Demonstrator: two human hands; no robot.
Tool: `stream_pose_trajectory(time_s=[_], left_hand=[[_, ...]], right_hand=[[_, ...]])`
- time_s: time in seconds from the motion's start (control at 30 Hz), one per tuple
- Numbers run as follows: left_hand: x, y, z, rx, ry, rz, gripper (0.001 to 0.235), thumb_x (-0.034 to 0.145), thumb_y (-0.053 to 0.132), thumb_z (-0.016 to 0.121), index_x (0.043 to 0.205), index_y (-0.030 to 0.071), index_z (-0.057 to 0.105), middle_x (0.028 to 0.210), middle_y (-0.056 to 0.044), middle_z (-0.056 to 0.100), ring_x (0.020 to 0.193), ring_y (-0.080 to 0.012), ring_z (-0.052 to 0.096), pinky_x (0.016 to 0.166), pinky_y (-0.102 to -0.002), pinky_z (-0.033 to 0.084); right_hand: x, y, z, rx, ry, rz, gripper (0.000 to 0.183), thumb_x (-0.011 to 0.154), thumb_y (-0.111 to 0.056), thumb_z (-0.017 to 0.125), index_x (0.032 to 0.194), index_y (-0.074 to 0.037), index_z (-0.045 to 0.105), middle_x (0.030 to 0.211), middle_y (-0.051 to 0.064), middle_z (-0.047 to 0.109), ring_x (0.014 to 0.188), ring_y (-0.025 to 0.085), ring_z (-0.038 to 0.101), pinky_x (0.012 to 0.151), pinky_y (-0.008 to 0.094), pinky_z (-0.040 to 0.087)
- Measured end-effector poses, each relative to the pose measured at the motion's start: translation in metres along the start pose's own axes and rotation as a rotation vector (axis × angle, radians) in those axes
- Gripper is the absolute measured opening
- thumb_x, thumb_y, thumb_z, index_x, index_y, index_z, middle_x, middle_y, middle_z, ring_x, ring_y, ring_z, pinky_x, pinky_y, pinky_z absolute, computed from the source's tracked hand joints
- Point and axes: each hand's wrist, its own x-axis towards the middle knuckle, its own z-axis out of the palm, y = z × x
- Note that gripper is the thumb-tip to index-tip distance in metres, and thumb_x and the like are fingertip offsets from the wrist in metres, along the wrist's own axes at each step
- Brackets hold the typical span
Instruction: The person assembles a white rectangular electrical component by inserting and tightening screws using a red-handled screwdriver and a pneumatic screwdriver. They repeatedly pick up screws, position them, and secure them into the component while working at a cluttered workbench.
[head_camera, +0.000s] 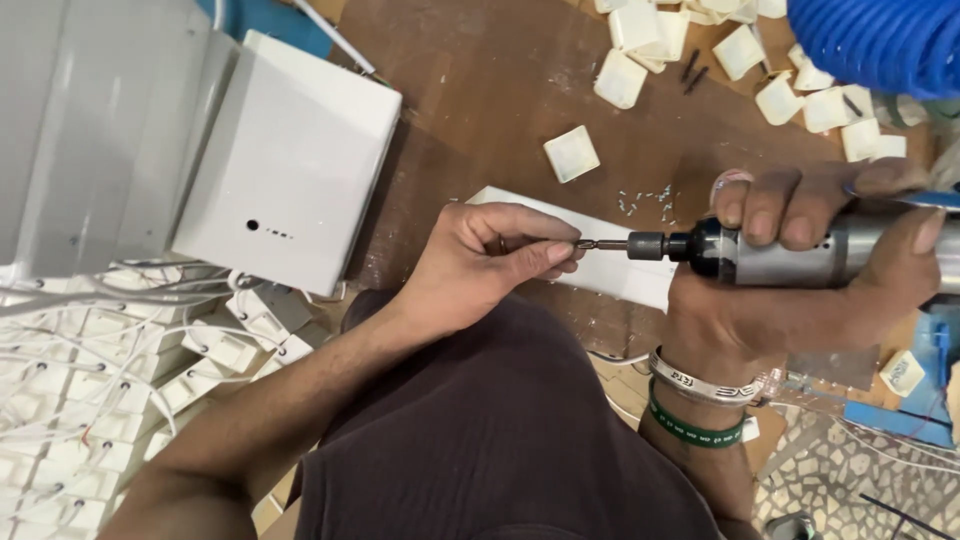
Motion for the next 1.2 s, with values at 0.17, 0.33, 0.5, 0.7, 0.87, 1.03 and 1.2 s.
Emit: stream_pose_trajectory(time_s=[0.17,0.33,0.5,0.7,0.87,1.03,1.2], left_hand=[[-0.018,-0.011,-0.013,0.185,0.044,0.082,0.014,0.098,0.0,0.075,0.112,-0.001,0.078,0.103,-0.01,0.08,0.095,-0.0118,0.075,0.086,-0.026,0.063],[-0.024,0.004,-0.019,0.218,0.028,0.097,0.025,0.096,0.001,0.076,0.121,0.004,0.072,0.107,-0.006,0.079,0.098,-0.0094,0.075,0.089,-0.026,0.063],[-0.026,0.014,-0.025,0.568,0.006,0.293,0.031,0.093,0.003,0.078,0.123,0.009,0.072,0.11,-0.006,0.078,0.099,-0.0134,0.079,0.087,-0.028,0.066],[-0.004,-0.003,-0.042,1.0,0.042,0.388,0.041,0.088,0.003,0.078,0.127,0.012,0.071,0.096,-0.003,0.079,0.092,-0.0197,0.078,0.087,-0.034,0.063],[0.012,-0.009,-0.049,1.045,0.015,0.404,0.059,0.086,0.012,0.08,0.139,0.012,0.055,0.103,-0.002,0.079,0.112,-0.0252,0.073,0.115,-0.047,0.045],[0.015,-0.01,-0.053,1.001,0.024,0.302,0.064,0.084,0.012,0.081,0.141,0.009,0.052,0.103,-0.002,0.08,0.109,-0.0271,0.073,0.115,-0.049,0.045],[0.015,-0.008,-0.054,0.947,0.034,0.284,0.064,0.083,0.011,0.081,0.14,0.008,0.052,0.103,-0.003,0.079,0.113,-0.0296,0.071,0.108,-0.045,0.051]], right_hand=[[-0.019,0.013,0.017,-0.126,-0.039,-0.054,0.035,0.112,-0.038,0.06,0.108,-0.004,0.055,0.071,0.009,0.049,0.057,0.021,0.048,0.058,0.036,0.042],[-0.025,0.018,0.021,-0.127,-0.086,-0.059,0.036,0.109,-0.039,0.061,0.11,-0.004,0.056,0.067,0.009,0.048,0.054,0.019,0.049,0.055,0.035,0.042],[-0.026,0.039,0.025,-0.207,-0.155,-0.105,0.03,0.106,-0.037,0.064,0.112,-0.007,0.058,0.067,0.009,0.052,0.052,0.017,0.053,0.054,0.035,0.047],[-0.032,0.085,0.024,-0.148,-0.22,-0.093,0.024,0.102,-0.019,0.069,0.116,-0.006,0.056,0.08,0.009,0.056,0.057,0.017,0.057,0.054,0.035,0.054],[-0.029,0.102,0.012,-0.147,-0.272,-0.028,0.023,0.106,-0.013,0.069,0.12,-0.002,0.054,0.077,0.012,0.056,0.066,0.021,0.057,0.069,0.037,0.055],[-0.024,0.099,0.022,-0.152,-0.284,0.046,0.025,0.105,-0.015,0.069,0.119,-0.001,0.054,0.077,0.012,0.056,0.067,0.021,0.056,0.07,0.035,0.054],[-0.025,0.096,0.028,-0.202,-0.303,0.052,0.024,0.105,-0.015,0.07,0.118,-0.001,0.055,0.077,0.012,0.056,0.066,0.02,0.056,0.068,0.034,0.054]])
